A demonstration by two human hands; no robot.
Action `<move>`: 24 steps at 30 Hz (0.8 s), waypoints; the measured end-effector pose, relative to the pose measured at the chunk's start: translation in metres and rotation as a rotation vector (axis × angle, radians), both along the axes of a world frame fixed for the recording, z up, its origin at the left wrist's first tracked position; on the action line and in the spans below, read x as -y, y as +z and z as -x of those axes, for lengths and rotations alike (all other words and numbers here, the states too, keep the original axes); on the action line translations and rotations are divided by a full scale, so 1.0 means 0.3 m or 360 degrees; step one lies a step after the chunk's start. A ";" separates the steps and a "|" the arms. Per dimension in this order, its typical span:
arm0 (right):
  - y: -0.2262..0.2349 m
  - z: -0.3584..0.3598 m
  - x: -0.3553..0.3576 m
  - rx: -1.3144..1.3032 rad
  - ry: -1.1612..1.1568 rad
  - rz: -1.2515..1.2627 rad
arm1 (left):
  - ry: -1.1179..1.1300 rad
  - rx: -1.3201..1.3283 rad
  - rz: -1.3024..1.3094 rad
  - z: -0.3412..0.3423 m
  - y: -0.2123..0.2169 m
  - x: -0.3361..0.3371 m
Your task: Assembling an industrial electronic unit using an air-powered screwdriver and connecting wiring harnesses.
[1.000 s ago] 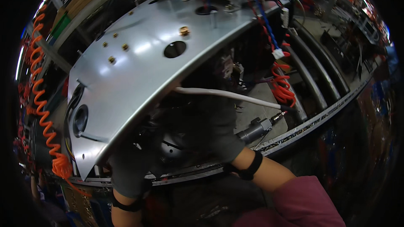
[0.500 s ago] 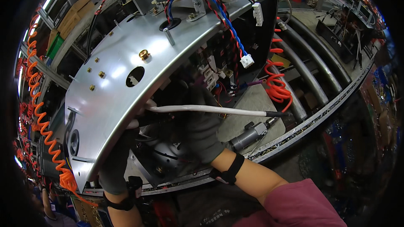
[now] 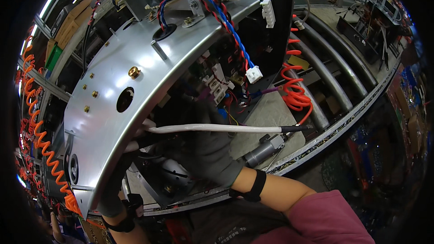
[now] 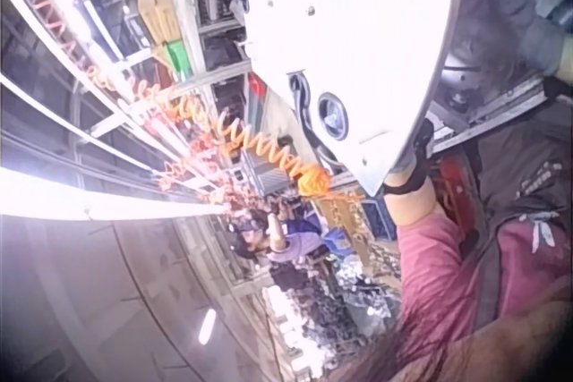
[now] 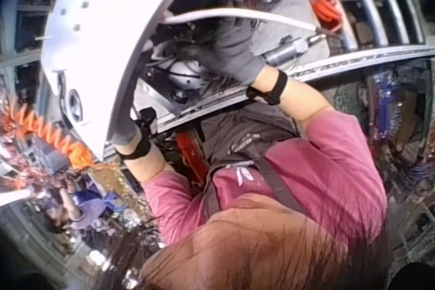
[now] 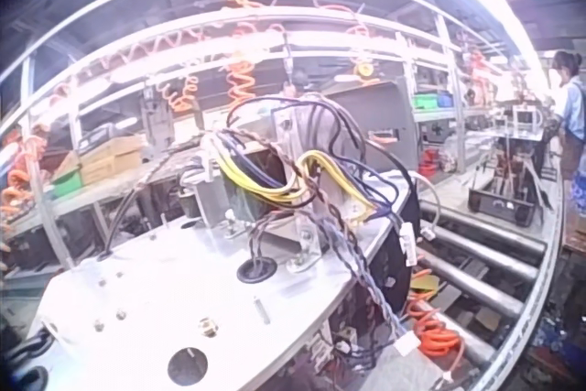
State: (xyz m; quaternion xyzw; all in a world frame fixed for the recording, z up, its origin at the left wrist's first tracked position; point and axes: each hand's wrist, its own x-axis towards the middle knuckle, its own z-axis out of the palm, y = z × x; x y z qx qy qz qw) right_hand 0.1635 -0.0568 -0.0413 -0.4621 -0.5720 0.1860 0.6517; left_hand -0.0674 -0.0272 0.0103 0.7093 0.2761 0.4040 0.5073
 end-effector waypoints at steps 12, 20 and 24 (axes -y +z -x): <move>-0.062 -0.024 -0.012 0.0317 -0.0476 -0.0137 | -0.0092 -0.0399 -0.0232 -0.015 -0.055 0.099; -0.134 0.047 -0.016 0.0207 -0.0470 -0.0023 | -0.0076 -0.0660 -0.0388 -0.054 -0.049 0.156; -0.081 0.008 -0.019 -0.0045 -0.0125 0.0128 | -0.0064 -0.0725 -0.0462 -0.040 -0.070 0.185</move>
